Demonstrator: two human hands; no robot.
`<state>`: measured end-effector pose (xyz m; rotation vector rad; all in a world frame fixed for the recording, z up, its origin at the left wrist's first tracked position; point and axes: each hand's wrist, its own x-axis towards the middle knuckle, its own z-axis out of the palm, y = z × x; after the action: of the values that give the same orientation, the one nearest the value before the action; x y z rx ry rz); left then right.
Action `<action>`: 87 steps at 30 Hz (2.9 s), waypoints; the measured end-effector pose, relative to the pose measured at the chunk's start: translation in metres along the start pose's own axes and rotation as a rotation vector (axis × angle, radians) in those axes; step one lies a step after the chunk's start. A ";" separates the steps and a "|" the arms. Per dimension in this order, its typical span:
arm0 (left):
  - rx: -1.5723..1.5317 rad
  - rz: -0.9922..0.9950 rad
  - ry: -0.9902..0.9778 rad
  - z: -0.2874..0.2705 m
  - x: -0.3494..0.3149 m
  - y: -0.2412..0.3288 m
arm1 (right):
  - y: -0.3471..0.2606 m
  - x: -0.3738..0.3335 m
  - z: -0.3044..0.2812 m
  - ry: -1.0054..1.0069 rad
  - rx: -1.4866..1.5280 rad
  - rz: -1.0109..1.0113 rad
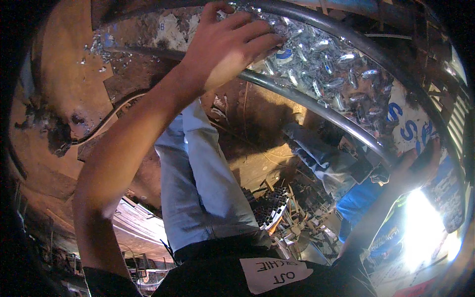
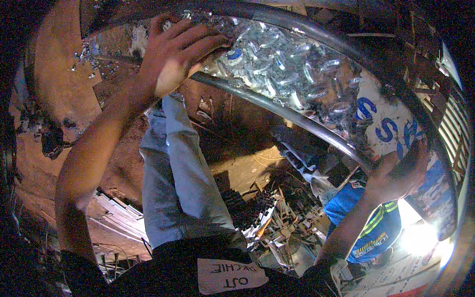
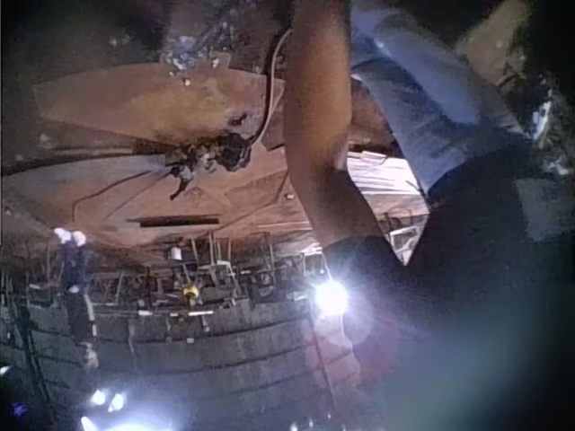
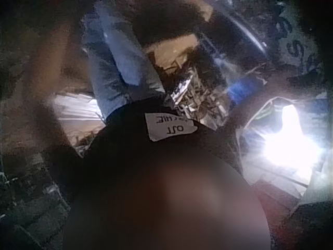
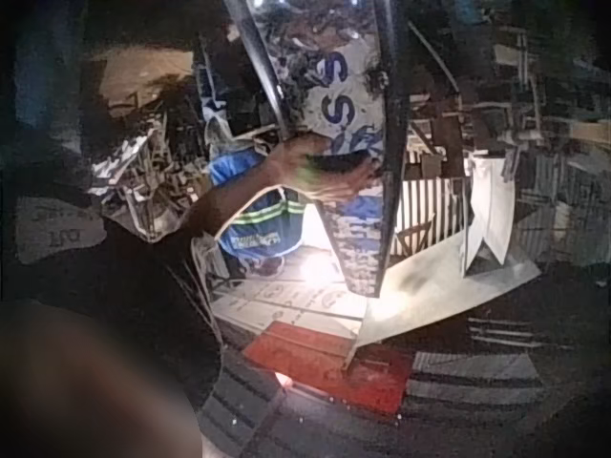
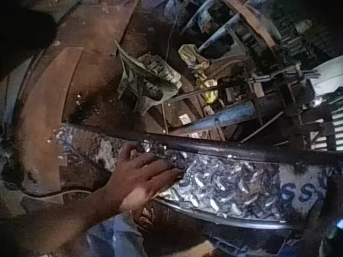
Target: The person uses both hands to peel small stickers off a long, curved metal bar. The person works along the bar, removing stickers one by one and discarding them. The task is performed in a workshop environment with other people visible in the background.
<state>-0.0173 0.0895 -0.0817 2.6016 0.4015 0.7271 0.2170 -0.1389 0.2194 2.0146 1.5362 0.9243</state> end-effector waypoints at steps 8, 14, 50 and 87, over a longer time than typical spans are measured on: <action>-0.148 0.165 0.072 -0.008 0.015 -0.007 | 0.005 0.000 0.003 -0.013 0.005 -0.012; -0.159 0.114 0.020 -0.003 0.024 0.001 | 0.000 -0.002 0.005 0.019 0.054 0.060; 0.052 0.088 0.138 -0.018 0.024 0.019 | -0.004 -0.002 0.001 0.075 0.081 0.060; -0.778 -1.327 -0.204 -0.037 -0.241 0.090 | -0.246 0.089 0.024 -0.462 0.618 -0.225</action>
<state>-0.2208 -0.0683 -0.1143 1.2121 1.2557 0.0654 0.0862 0.0180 0.0542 2.1644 1.8492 -0.1365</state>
